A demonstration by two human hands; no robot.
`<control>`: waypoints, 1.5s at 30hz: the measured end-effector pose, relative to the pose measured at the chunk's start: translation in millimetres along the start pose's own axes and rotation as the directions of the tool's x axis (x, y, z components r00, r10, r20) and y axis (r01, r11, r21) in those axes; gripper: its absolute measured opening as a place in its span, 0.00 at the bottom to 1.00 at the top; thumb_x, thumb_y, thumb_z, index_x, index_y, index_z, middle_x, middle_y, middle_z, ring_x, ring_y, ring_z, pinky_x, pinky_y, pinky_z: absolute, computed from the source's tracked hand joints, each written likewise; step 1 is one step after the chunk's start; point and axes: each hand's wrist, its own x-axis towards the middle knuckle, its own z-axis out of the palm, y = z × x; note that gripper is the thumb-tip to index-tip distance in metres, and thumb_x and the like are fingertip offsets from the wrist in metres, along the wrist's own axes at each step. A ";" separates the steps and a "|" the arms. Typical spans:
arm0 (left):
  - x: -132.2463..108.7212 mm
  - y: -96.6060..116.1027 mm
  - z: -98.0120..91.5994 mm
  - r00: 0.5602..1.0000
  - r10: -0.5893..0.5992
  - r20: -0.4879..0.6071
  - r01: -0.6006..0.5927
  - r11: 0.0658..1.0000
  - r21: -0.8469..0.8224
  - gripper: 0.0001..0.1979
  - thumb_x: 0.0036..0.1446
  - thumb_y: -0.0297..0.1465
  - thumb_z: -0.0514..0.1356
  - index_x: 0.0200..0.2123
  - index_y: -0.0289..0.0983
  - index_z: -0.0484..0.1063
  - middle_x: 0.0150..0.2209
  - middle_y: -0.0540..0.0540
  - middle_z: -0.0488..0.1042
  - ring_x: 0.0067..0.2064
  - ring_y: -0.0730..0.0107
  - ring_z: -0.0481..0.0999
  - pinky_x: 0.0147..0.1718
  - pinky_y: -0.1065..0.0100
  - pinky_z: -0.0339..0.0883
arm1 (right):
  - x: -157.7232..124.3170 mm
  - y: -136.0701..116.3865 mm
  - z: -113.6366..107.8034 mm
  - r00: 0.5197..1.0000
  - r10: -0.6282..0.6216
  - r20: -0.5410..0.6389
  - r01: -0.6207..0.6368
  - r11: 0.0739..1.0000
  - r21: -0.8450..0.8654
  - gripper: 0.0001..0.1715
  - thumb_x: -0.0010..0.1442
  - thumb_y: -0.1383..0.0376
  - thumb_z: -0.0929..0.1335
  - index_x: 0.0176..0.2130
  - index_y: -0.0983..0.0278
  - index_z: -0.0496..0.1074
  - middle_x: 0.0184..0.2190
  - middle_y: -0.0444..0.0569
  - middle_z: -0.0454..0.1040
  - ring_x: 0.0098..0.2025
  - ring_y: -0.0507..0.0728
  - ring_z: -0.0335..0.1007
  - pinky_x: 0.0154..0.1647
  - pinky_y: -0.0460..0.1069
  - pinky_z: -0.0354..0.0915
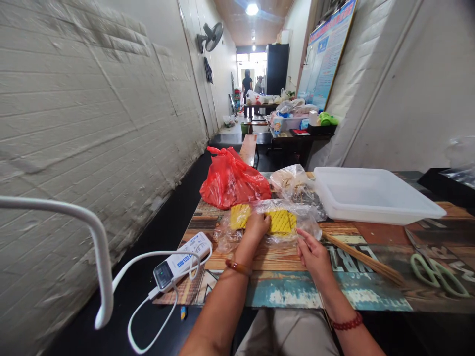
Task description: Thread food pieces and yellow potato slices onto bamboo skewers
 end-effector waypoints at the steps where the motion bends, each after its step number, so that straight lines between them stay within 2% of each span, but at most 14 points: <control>1: -0.9 0.3 0.4 1.000 -0.008 0.000 0.008 1.000 -0.002 0.12 0.54 0.34 0.55 0.27 0.35 0.76 0.31 0.40 0.77 0.34 0.64 0.72 0.34 0.68 0.59 | 0.1 0.7 -0.1 1.000 0.001 0.003 -0.001 1.000 0.001 0.37 0.52 0.49 0.68 0.55 0.68 0.68 0.17 0.40 0.64 0.15 0.49 0.54 0.14 0.45 0.52; 6: -1.5 0.2 1.7 1.000 -0.019 -0.023 0.018 0.998 -0.053 0.11 0.52 0.33 0.55 0.27 0.34 0.75 0.29 0.42 0.75 0.32 0.66 0.71 0.30 0.69 0.57 | -0.3 3.0 -0.3 1.000 0.013 0.012 -0.013 1.000 0.008 0.36 0.53 0.50 0.68 0.56 0.67 0.67 0.18 0.39 0.63 0.15 0.49 0.54 0.15 0.45 0.52; 10: 2.5 -2.1 4.1 0.999 -0.054 -0.002 0.053 0.988 -0.146 0.12 0.49 0.32 0.57 0.17 0.34 0.70 0.17 0.50 0.65 0.24 0.72 0.64 0.25 0.70 0.51 | -0.9 1.9 0.0 1.000 0.017 0.002 -0.017 1.000 0.002 0.37 0.53 0.50 0.68 0.56 0.67 0.67 0.18 0.39 0.64 0.15 0.49 0.54 0.15 0.45 0.52; 12: 4.5 -3.0 6.1 0.997 -0.078 0.010 0.078 0.975 -0.206 0.13 0.48 0.31 0.58 0.14 0.35 0.67 0.14 0.53 0.60 0.21 0.75 0.60 0.22 0.71 0.48 | -1.1 1.0 0.1 1.000 0.012 -0.005 -0.012 1.000 -0.004 0.36 0.52 0.50 0.68 0.55 0.67 0.67 0.17 0.40 0.64 0.15 0.50 0.54 0.16 0.46 0.52; 15: 6.2 -3.2 8.5 0.994 -0.110 0.014 0.110 0.949 -0.296 0.13 0.45 0.30 0.60 0.13 0.35 0.64 0.13 0.55 0.57 0.20 0.78 0.56 0.21 0.72 0.45 | -1.5 0.2 0.0 1.000 0.017 -0.013 -0.017 1.000 -0.007 0.37 0.52 0.49 0.68 0.55 0.66 0.68 0.17 0.40 0.65 0.15 0.50 0.54 0.16 0.46 0.52; 22: 3.5 -1.8 7.4 0.979 -0.200 0.039 0.191 0.839 -0.510 0.10 0.40 0.26 0.61 0.14 0.34 0.63 0.13 0.56 0.58 0.19 0.80 0.57 0.19 0.74 0.46 | -1.3 3.0 -1.4 1.000 0.028 -0.009 -0.028 1.000 -0.008 0.38 0.51 0.48 0.68 0.56 0.65 0.67 0.17 0.39 0.64 0.16 0.50 0.54 0.16 0.46 0.52; 26: 0.0 0.1 4.1 0.967 -0.227 0.118 0.248 0.716 -0.653 0.09 0.43 0.30 0.61 0.18 0.35 0.63 0.14 0.55 0.60 0.17 0.79 0.58 0.17 0.74 0.51 | -0.8 2.7 -1.3 0.999 0.035 -0.024 -0.035 0.999 -0.014 0.40 0.50 0.47 0.68 0.55 0.66 0.68 0.17 0.40 0.65 0.16 0.50 0.54 0.16 0.47 0.52; 31: -2.0 2.3 -1.6 0.960 -0.197 0.198 0.277 0.582 -0.764 0.13 0.42 0.36 0.63 0.23 0.35 0.63 0.16 0.56 0.61 0.16 0.80 0.59 0.16 0.74 0.54 | -1.9 -1.6 -0.6 0.999 0.030 -0.022 -0.031 0.999 -0.017 0.39 0.51 0.48 0.68 0.56 0.67 0.67 0.17 0.40 0.64 0.15 0.50 0.53 0.16 0.46 0.52; 34: -2.7 2.1 -2.4 0.962 -0.158 0.225 0.274 0.567 -0.777 0.16 0.40 0.39 0.65 0.22 0.35 0.64 0.15 0.56 0.59 0.16 0.81 0.57 0.16 0.74 0.51 | -2.0 -1.3 -1.2 1.000 0.018 -0.022 -0.018 1.000 -0.021 0.38 0.52 0.48 0.68 0.56 0.67 0.67 0.18 0.40 0.64 0.16 0.49 0.53 0.16 0.46 0.52; 37: -4.2 3.9 -2.0 0.971 -0.127 0.200 0.236 0.596 -0.768 0.15 0.38 0.37 0.66 0.19 0.34 0.64 0.14 0.57 0.58 0.16 0.82 0.54 0.16 0.74 0.47 | -1.8 -0.2 -2.2 1.000 0.011 -0.020 -0.011 1.000 -0.027 0.37 0.53 0.48 0.68 0.56 0.66 0.67 0.18 0.40 0.64 0.16 0.50 0.54 0.16 0.46 0.53; 41: -7.2 12.9 -6.6 0.991 -0.090 0.099 0.134 0.623 -0.771 0.11 0.40 0.34 0.65 0.24 0.33 0.68 0.22 0.52 0.67 0.24 0.78 0.64 0.22 0.75 0.54 | -2.1 -1.4 -2.9 1.000 0.019 -0.016 -0.019 1.000 -0.014 0.37 0.52 0.48 0.68 0.55 0.65 0.68 0.18 0.40 0.64 0.16 0.50 0.53 0.16 0.46 0.52; 45: -10.8 19.5 -14.1 0.988 -0.073 0.133 0.152 0.486 -0.861 0.12 0.48 0.37 0.59 0.33 0.36 0.67 0.31 0.47 0.73 0.33 0.72 0.72 0.31 0.73 0.64 | -2.9 -3.5 -2.9 1.000 0.027 -0.011 -0.027 1.000 0.003 0.37 0.52 0.48 0.68 0.54 0.66 0.69 0.17 0.39 0.63 0.15 0.50 0.53 0.15 0.46 0.52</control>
